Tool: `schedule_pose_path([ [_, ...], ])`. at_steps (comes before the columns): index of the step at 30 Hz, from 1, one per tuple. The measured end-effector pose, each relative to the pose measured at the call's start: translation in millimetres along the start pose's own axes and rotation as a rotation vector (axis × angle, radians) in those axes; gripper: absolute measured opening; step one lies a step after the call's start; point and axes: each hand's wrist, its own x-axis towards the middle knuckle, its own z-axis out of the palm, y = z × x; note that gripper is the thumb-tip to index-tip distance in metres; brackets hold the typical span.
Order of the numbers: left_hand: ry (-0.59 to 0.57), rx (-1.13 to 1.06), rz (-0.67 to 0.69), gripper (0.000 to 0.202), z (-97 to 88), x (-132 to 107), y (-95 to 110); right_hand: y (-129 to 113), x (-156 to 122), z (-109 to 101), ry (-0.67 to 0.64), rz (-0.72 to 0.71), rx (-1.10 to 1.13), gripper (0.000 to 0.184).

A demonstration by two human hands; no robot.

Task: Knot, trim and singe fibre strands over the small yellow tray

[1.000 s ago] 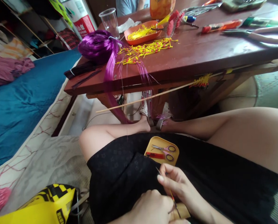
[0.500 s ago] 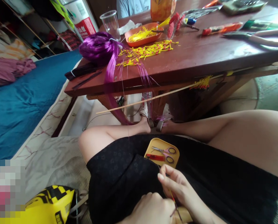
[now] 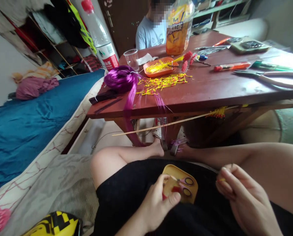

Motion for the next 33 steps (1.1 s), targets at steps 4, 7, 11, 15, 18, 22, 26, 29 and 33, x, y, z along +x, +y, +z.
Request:
schedule_pose_path([
  [4, 0.237, -0.279, 0.041, 0.029, -3.4, 6.1, -16.4, -0.1, 4.9, -5.2, 0.049, 0.042, 0.052, 0.027],
  [7, 0.460, -0.318, 0.240, 0.020, -10.5, 2.7, -10.9, 0.1, 7.6, -6.7, 0.109, 0.086, 0.091, 0.029],
  [11, 0.643, -0.468, 0.436, 0.027, -33.1, -8.5, 5.3, -8.1, 10.2, -9.6, 0.166, 0.068, 0.113, 0.025],
  [15, 0.702, -0.266, 0.288, 0.031, -54.9, -6.2, 1.3, -24.1, 11.7, -12.5, 0.272, -0.007, 0.166, 0.025],
  [18, 0.537, 0.122, 0.034, 0.021, -55.4, 16.2, -15.8, -30.8, 11.9, -11.7, 0.274, -0.034, 0.182, 0.023],
  [22, 0.380, 0.268, -0.138, 0.018, -41.1, 63.3, -40.8, -26.6, 10.4, -5.5, 0.177, -0.002, 0.165, 0.025],
  [26, 0.239, 0.276, -0.316, 0.031, -35.1, 89.8, -61.0, -18.2, 7.0, 1.2, 0.135, 0.035, 0.137, 0.026],
  [29, 0.183, 0.211, -0.415, 0.031, -40.4, 85.8, -70.1, -14.7, 4.8, 4.5, 0.095, 0.029, 0.084, 0.025],
  [33, 0.220, 0.122, -0.423, 0.031, -47.8, 69.9, -71.8, -9.6, 3.8, 8.9, 0.075, 0.065, 0.059, 0.027],
])
